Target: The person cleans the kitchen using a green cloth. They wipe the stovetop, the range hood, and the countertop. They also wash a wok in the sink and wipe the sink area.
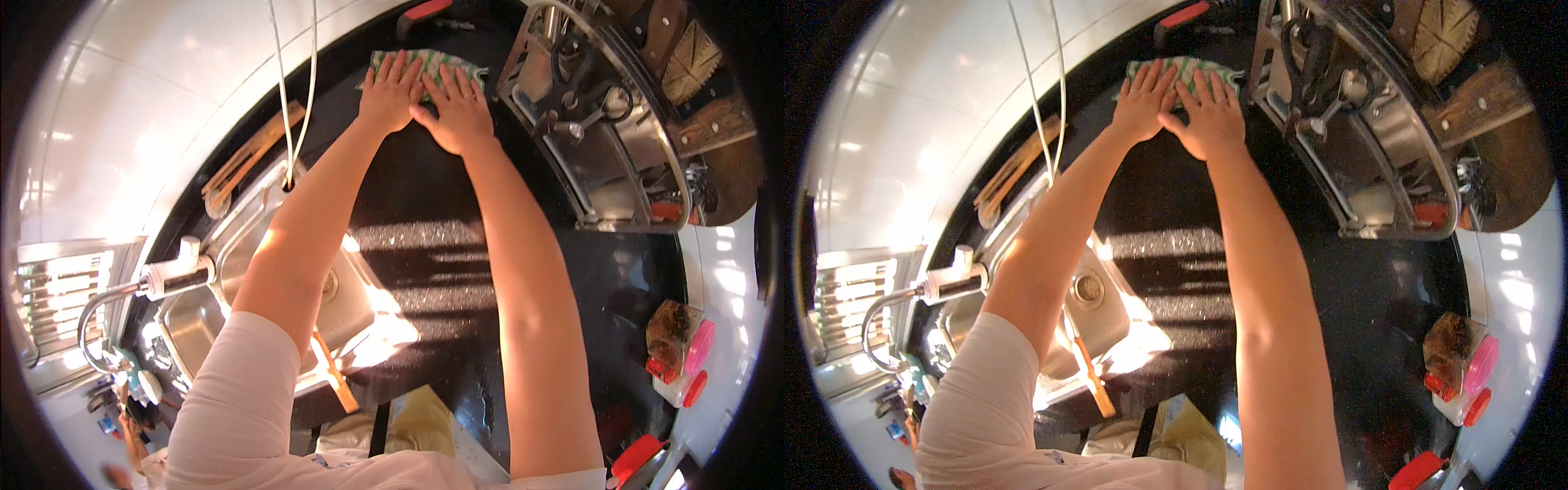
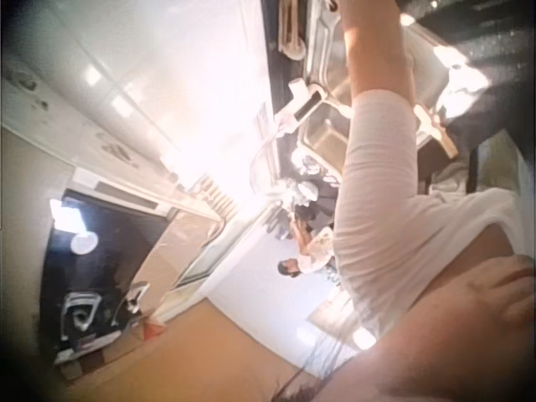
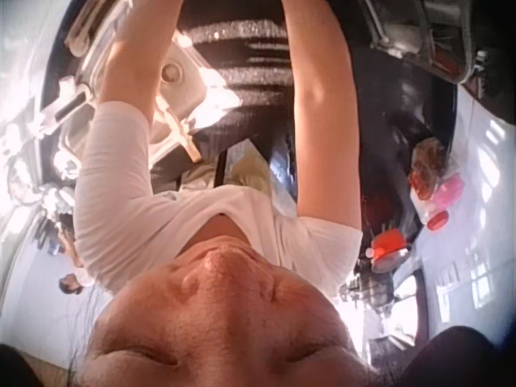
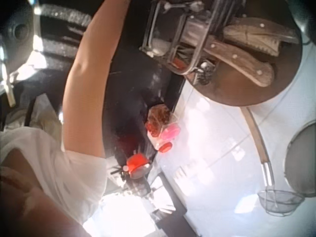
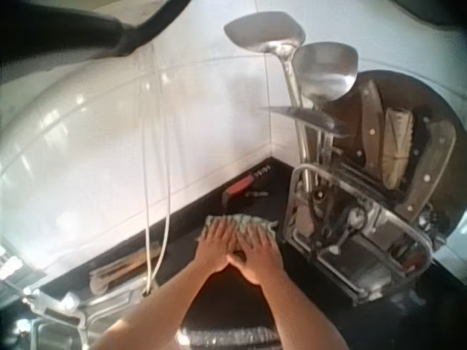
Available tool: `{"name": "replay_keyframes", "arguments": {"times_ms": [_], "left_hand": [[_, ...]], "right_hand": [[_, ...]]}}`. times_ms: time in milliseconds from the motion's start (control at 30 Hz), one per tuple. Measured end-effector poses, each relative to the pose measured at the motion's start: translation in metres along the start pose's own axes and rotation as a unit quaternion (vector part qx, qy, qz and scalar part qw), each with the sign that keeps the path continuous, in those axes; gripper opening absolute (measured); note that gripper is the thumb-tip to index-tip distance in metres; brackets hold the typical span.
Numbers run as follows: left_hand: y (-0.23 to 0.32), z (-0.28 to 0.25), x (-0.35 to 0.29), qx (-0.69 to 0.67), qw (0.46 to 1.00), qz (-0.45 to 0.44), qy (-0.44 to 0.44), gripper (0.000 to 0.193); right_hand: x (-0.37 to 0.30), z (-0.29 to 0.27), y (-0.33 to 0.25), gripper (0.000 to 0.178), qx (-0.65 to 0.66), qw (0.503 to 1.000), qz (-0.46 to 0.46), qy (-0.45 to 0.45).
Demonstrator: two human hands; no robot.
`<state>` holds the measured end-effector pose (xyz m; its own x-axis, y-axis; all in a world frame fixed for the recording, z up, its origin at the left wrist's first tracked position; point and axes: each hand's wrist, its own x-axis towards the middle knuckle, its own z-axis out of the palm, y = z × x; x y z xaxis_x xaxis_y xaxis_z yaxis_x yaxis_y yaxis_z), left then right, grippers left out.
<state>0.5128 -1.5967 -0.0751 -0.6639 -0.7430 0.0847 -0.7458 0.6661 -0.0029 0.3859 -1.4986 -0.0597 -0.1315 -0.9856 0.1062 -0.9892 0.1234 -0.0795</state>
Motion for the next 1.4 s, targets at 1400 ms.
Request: {"name": "replay_keyframes", "arguments": {"times_ms": [1400], "left_hand": [[0.059,-0.1,-0.658,-0.227,0.917,-0.289,0.154,0.055]], "right_hand": [[-0.454,-0.057,-0.346,0.067,0.117,0.952,-0.251,-0.128]]}}
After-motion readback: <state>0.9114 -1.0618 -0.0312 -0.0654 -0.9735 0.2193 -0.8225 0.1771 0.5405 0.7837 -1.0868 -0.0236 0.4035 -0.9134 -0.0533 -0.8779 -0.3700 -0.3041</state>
